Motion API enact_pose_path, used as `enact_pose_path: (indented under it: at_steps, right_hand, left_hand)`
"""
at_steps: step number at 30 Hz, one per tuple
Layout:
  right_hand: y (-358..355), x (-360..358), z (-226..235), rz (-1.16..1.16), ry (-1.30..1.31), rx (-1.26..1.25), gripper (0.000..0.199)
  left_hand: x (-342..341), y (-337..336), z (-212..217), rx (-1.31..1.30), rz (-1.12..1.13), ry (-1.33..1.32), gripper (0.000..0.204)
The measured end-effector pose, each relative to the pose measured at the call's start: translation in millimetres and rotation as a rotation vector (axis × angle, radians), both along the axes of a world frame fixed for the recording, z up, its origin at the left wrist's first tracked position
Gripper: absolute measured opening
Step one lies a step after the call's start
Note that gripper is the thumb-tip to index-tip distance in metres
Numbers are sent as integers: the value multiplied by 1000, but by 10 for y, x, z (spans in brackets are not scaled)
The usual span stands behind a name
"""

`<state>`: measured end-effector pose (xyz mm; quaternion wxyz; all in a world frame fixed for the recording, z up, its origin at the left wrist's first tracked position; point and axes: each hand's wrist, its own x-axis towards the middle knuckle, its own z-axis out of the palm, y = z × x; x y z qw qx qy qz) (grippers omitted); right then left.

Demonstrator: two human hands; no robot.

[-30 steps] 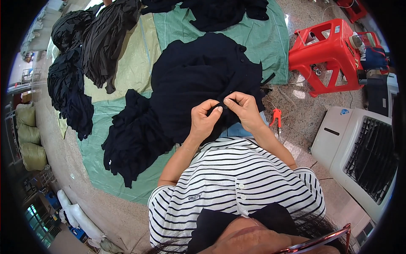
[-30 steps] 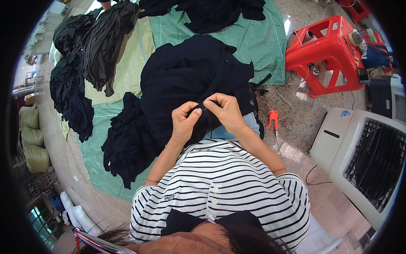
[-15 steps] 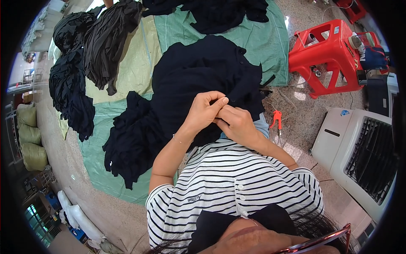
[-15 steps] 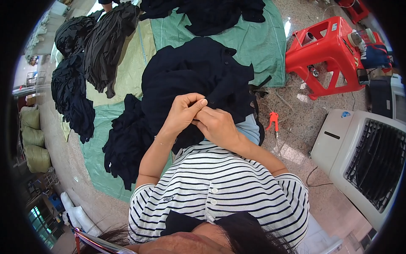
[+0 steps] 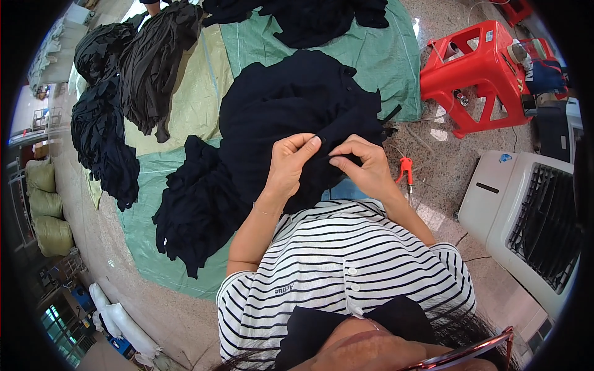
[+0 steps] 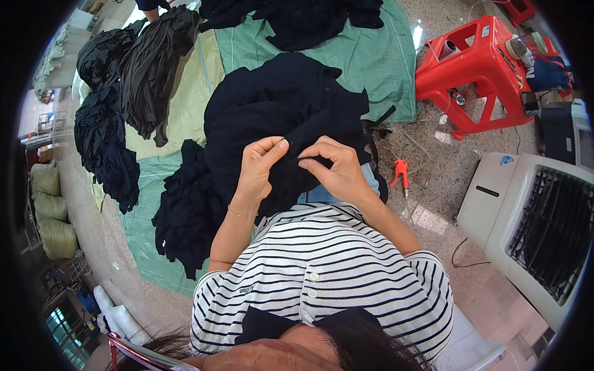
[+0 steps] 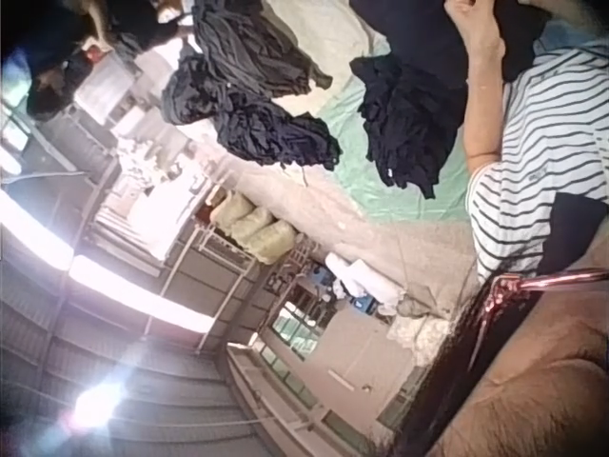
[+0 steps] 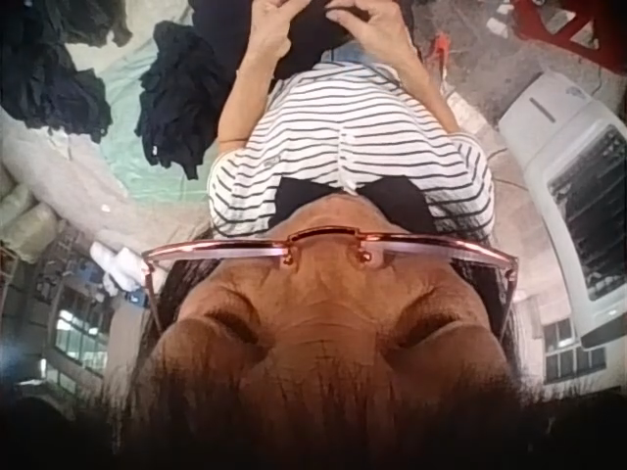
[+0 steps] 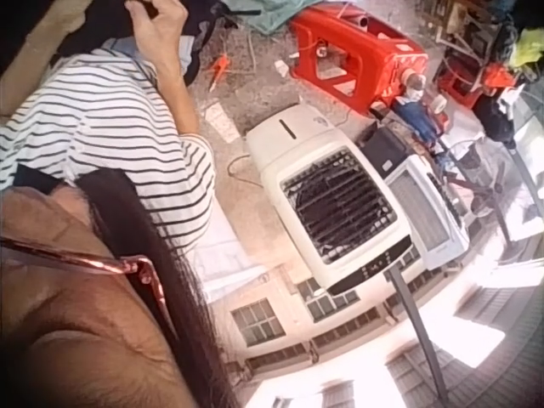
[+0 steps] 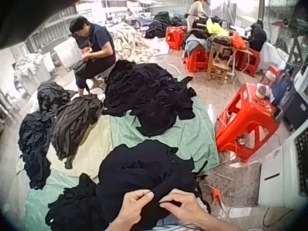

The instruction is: Inspecting black garments for loose threads and trimming them with snips in a textile workshop.

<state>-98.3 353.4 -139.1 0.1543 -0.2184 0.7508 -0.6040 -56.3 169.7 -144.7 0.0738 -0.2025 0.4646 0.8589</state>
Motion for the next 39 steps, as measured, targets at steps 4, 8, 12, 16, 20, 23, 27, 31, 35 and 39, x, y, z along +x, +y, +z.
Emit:
enact_pose_path:
  at_steps: [4,8,12,16,20,23,27,31,35,39]
  right_hand:
    - [27,1,-103,-29,-91,23,8]
    - [39,38,-172,26,-151,-4,7]
    - [-36,98,-11,1,-217,-374,6]
    - [-68,48,4,-5,102,-34,12]
    - [-168,83,-3,-113,407,-25,19]
    - [-163,84,10,-108,409,-35,20]
    - [-152,79,-8,-107,372,-48,19]
    - [-139,78,-7,-104,355,-23,18]
    - [-120,60,-51,-100,354,-7,18]
    - [-108,56,-95,-106,340,-6,18]
  left_hand:
    - [-2,70,9,-119,126,21,12]
    - [11,62,-61,-167,213,17,12]
    - [61,89,-108,-713,-4,112,12]
    - [68,-30,-130,-396,-99,94,12]
    - [89,-66,-144,-280,-179,99,10]
    - [114,-73,-175,-209,-176,112,10]
    - [125,-14,-230,-88,-130,62,10]
    - [119,-42,-197,-308,-195,169,12]
    - [105,-30,-192,-586,-287,232,13]
    - [131,21,-250,-697,-236,341,14]
